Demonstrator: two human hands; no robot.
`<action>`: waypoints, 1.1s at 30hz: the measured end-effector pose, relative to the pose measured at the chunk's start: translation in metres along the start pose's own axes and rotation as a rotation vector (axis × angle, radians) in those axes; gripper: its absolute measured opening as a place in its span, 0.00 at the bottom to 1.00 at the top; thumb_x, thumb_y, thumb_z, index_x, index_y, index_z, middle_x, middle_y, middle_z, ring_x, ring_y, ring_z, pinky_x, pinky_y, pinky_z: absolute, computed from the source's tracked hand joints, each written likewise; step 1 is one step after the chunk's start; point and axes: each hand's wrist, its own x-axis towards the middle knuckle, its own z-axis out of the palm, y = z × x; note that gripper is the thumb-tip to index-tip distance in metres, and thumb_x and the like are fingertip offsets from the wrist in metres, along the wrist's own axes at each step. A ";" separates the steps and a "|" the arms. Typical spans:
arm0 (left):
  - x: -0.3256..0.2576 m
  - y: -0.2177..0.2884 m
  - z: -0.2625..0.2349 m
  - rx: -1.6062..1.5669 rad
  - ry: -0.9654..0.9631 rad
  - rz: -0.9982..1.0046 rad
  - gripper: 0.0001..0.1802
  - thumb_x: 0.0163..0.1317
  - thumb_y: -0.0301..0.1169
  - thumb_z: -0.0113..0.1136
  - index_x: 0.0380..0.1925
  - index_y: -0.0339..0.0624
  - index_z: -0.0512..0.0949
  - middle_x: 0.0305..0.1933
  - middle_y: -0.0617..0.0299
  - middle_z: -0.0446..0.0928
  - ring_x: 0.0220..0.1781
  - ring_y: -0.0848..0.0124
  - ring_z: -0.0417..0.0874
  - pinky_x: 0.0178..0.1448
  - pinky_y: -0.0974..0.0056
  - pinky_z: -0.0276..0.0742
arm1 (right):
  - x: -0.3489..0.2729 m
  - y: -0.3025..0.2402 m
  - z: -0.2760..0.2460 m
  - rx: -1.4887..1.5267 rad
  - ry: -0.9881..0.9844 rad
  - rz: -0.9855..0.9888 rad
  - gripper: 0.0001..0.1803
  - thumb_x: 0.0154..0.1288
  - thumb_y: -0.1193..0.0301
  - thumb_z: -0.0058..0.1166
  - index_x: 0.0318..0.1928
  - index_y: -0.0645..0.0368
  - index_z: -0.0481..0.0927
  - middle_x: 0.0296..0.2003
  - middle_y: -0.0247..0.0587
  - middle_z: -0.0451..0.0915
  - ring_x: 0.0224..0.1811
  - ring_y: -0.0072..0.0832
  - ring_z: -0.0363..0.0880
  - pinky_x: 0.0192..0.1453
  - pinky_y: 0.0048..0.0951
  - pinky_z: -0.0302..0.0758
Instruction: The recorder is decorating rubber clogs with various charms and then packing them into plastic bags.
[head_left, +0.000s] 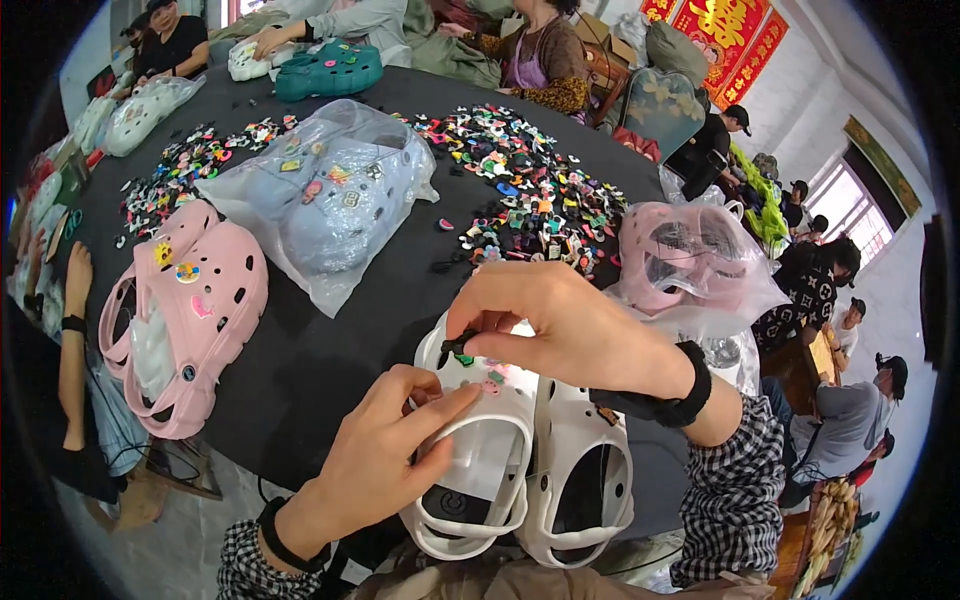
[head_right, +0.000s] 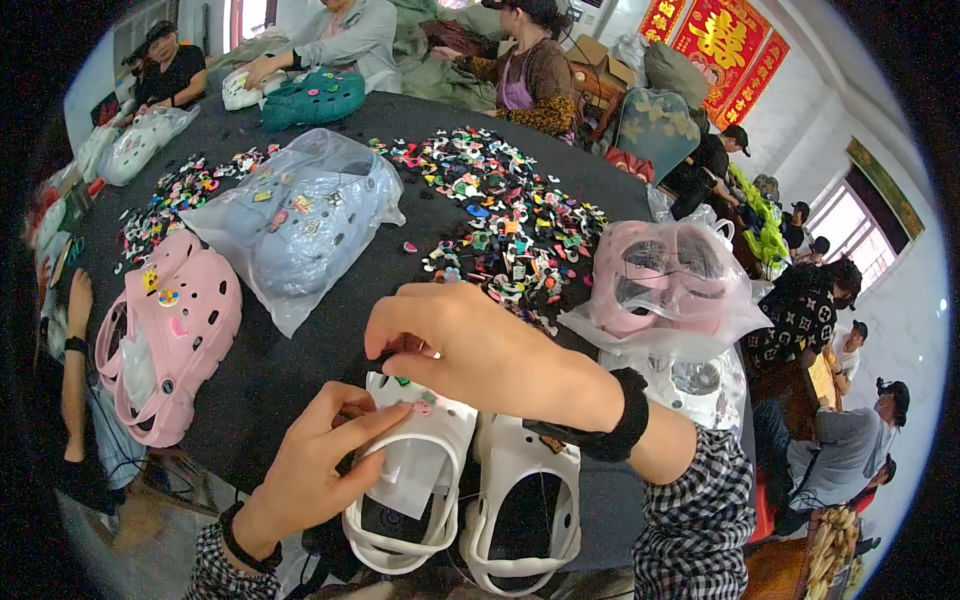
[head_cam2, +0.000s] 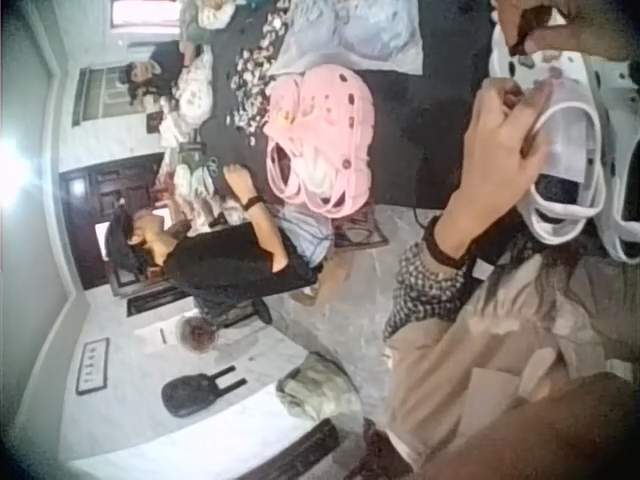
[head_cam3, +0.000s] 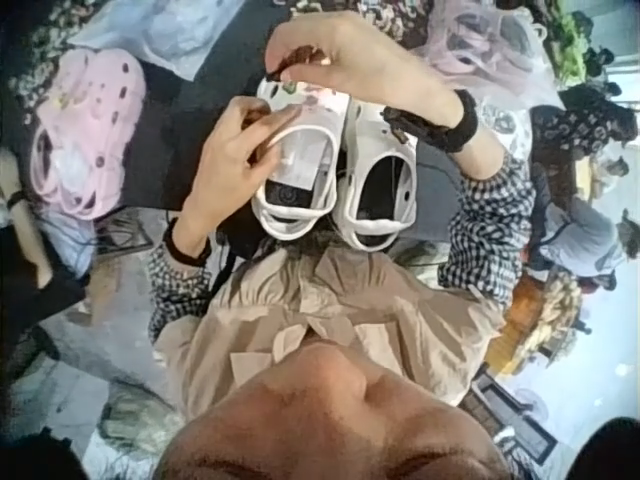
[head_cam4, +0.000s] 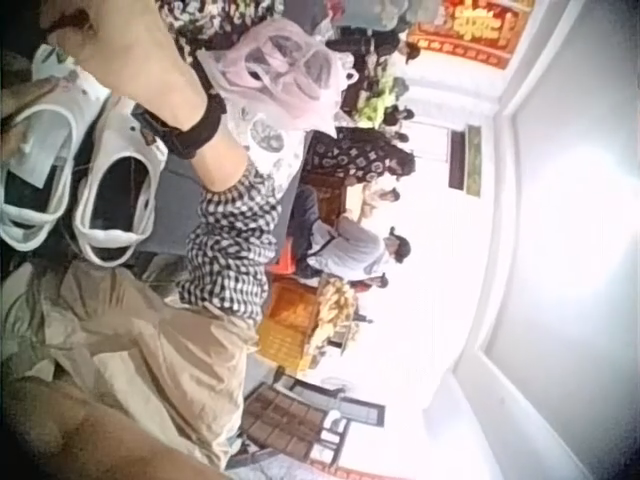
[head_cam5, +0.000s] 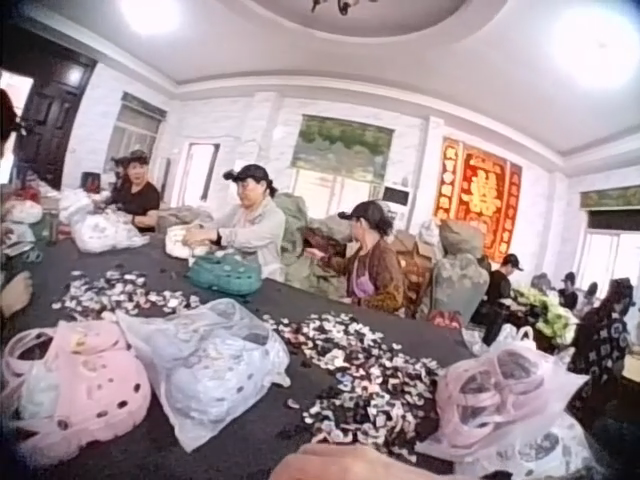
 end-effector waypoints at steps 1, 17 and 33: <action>-0.001 -0.001 0.001 -0.003 0.005 -0.002 0.26 0.55 0.24 0.64 0.57 0.40 0.81 0.48 0.51 0.72 0.44 0.59 0.80 0.51 0.61 0.79 | 0.000 0.000 0.003 -0.009 -0.011 0.011 0.09 0.58 0.80 0.61 0.40 0.64 0.78 0.33 0.46 0.81 0.37 0.41 0.83 0.42 0.38 0.79; -0.008 -0.004 0.001 -0.072 0.083 -0.115 0.22 0.55 0.33 0.69 0.45 0.34 0.74 0.46 0.50 0.75 0.46 0.54 0.81 0.49 0.57 0.79 | -0.013 -0.014 0.027 -0.361 -0.140 -0.006 0.07 0.61 0.74 0.59 0.38 0.60 0.76 0.33 0.45 0.75 0.34 0.47 0.80 0.36 0.44 0.77; -0.008 -0.008 0.005 -0.032 0.119 -0.049 0.20 0.55 0.34 0.69 0.43 0.37 0.74 0.41 0.52 0.75 0.41 0.54 0.80 0.43 0.55 0.79 | -0.011 -0.019 0.019 -0.435 -0.159 -0.027 0.10 0.56 0.78 0.61 0.39 0.62 0.77 0.33 0.45 0.77 0.38 0.47 0.79 0.42 0.45 0.76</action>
